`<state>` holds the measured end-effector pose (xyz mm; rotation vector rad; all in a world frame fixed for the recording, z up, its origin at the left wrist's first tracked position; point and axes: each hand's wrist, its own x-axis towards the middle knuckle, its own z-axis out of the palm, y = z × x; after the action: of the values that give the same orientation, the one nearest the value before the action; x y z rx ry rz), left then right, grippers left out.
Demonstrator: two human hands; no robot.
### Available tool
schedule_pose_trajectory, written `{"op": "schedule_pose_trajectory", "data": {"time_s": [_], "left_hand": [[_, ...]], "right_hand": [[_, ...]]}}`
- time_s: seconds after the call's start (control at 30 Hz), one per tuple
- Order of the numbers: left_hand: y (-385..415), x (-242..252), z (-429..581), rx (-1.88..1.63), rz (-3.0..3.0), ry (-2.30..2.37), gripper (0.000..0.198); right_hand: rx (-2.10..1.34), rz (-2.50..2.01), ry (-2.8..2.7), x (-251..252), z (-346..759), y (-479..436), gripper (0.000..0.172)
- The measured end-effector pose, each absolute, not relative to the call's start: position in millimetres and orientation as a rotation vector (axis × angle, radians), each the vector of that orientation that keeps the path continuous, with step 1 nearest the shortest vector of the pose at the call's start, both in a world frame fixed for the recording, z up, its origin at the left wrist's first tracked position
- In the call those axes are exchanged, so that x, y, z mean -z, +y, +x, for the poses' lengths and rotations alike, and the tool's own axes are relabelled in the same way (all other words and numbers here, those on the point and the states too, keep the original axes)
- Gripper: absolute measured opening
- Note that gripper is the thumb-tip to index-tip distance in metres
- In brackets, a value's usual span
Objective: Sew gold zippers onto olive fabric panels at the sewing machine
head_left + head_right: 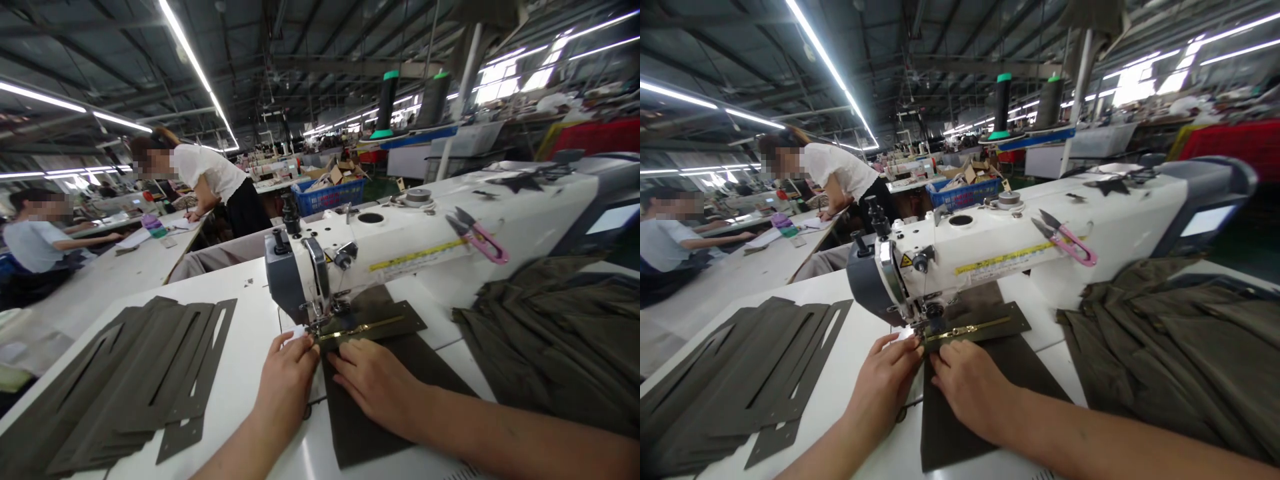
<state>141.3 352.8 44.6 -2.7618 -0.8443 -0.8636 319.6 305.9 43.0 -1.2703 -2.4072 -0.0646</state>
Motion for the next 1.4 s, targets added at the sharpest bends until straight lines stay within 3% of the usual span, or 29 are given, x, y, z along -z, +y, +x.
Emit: {"op": "schedule_pose_trajectory", "data": {"time_s": [0.13,0.3,0.8,1.4], "left_hand": [[351.0,-41.0,139.8,0.802,-2.715,-0.88,0.024],[352.1,-35.8,136.5,0.7,-2.61,-0.925,0.026],[362.7,-39.5,137.9,0.698,-2.638,-0.668,0.025],[368.9,-38.9,145.3,0.767,-2.655,-0.731,0.031]], "right_hand": [[0.133,-1.269,-2.304,-46.3,322.1,313.2,0.012],[0.146,-1.225,-2.208,-37.1,321.4,329.3,0.028],[0.14,-1.198,-2.418,-35.8,323.6,336.4,0.024],[0.056,-1.239,-2.371,-37.4,322.1,343.9,0.024]]}}
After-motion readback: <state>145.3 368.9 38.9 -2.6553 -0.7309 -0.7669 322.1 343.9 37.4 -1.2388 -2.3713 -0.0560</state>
